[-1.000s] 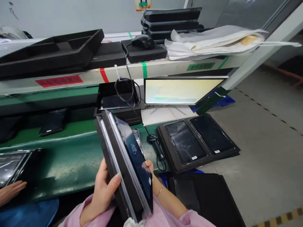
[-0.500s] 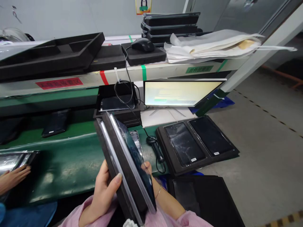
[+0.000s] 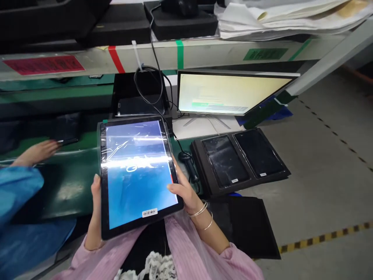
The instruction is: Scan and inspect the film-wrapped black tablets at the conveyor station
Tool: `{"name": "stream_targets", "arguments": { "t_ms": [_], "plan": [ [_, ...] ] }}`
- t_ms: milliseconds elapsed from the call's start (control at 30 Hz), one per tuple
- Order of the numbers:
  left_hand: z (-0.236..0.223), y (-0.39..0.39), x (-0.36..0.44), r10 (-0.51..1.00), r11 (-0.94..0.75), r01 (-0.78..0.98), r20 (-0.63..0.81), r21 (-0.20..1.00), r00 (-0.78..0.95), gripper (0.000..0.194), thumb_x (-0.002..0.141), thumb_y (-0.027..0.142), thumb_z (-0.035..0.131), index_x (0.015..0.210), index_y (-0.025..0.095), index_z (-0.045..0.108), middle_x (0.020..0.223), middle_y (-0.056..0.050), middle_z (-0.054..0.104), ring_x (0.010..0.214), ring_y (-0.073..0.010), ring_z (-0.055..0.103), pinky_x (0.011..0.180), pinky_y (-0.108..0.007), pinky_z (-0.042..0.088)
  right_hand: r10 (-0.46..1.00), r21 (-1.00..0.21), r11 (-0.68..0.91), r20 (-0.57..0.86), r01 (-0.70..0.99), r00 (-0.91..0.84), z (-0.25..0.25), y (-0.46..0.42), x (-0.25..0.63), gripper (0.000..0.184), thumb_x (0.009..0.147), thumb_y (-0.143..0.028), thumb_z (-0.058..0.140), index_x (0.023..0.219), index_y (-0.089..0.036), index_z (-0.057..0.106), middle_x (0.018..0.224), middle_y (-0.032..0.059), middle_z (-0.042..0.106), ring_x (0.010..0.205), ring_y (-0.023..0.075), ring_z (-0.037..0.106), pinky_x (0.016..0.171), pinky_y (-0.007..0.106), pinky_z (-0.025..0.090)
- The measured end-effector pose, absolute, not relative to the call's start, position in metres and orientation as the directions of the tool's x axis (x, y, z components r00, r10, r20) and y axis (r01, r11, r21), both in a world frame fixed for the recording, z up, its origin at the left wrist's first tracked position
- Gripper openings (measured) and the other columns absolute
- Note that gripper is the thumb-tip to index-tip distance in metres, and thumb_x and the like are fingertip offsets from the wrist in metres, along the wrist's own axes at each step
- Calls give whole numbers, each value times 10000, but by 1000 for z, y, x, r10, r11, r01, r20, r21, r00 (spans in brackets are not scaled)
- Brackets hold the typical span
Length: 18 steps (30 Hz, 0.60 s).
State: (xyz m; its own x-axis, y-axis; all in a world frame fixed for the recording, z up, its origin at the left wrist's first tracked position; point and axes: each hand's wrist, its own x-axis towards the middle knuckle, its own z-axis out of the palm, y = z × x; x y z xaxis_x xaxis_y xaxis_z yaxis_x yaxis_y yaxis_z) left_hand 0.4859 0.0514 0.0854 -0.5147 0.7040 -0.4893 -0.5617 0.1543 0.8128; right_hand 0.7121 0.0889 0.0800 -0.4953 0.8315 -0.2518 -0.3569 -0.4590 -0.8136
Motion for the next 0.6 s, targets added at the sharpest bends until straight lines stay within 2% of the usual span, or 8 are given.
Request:
{"name": "stream_targets", "arguments": {
  "t_ms": [67, 167, 300, 500, 600],
  "plan": [
    [88, 51, 485, 703, 127, -566, -477, 815, -528, 459, 531, 573, 778, 764, 193, 666, 617, -31, 637, 931, -307, 616, 809, -360, 562, 831, -832, -447, -250, -329, -498, 87, 89, 712, 837, 722, -354, 655, 1461, -302, 265, 1387, 25, 434, 1327, 294, 354, 1104, 487, 316],
    [99, 49, 491, 746, 164, -632, -515, 757, -423, 527, 537, 630, 743, 799, 178, 681, 688, -44, 670, 901, -308, 622, 817, -392, 558, 835, -863, -413, -232, -291, -499, 95, 90, 711, 850, 719, -384, 666, 1463, -293, 264, 1413, 21, 403, 1374, 295, 269, 1123, 499, 283],
    [114, 45, 500, 796, 219, -694, -537, 686, -279, 593, 624, 677, 657, 943, 178, 681, 823, -59, 697, 1055, -333, 576, 905, -428, 518, 847, -883, -375, -204, -281, -490, 102, 92, 711, 806, 742, -374, 654, 1454, -302, 283, 1443, -4, 360, 1404, 274, 198, 1148, 483, 246],
    [112, 44, 497, 785, 167, -677, -512, 717, -349, 478, 647, 618, 689, 909, 218, 682, 770, -15, 691, 1123, -289, 545, 982, -369, 474, 854, -884, -383, -228, -268, -468, 104, 92, 711, 813, 723, -400, 671, 1443, -308, 306, 1443, -8, 358, 1409, 282, 179, 1148, 493, 248],
    [102, 47, 490, 782, 159, -699, -521, 698, -342, 510, 601, 610, 719, 898, 197, 681, 746, -31, 683, 1071, -316, 574, 970, -423, 482, 856, -904, -356, -214, -235, -471, 103, 93, 713, 815, 730, -400, 660, 1451, -306, 291, 1457, -20, 336, 1422, 269, 131, 1170, 492, 191]
  ]
}}
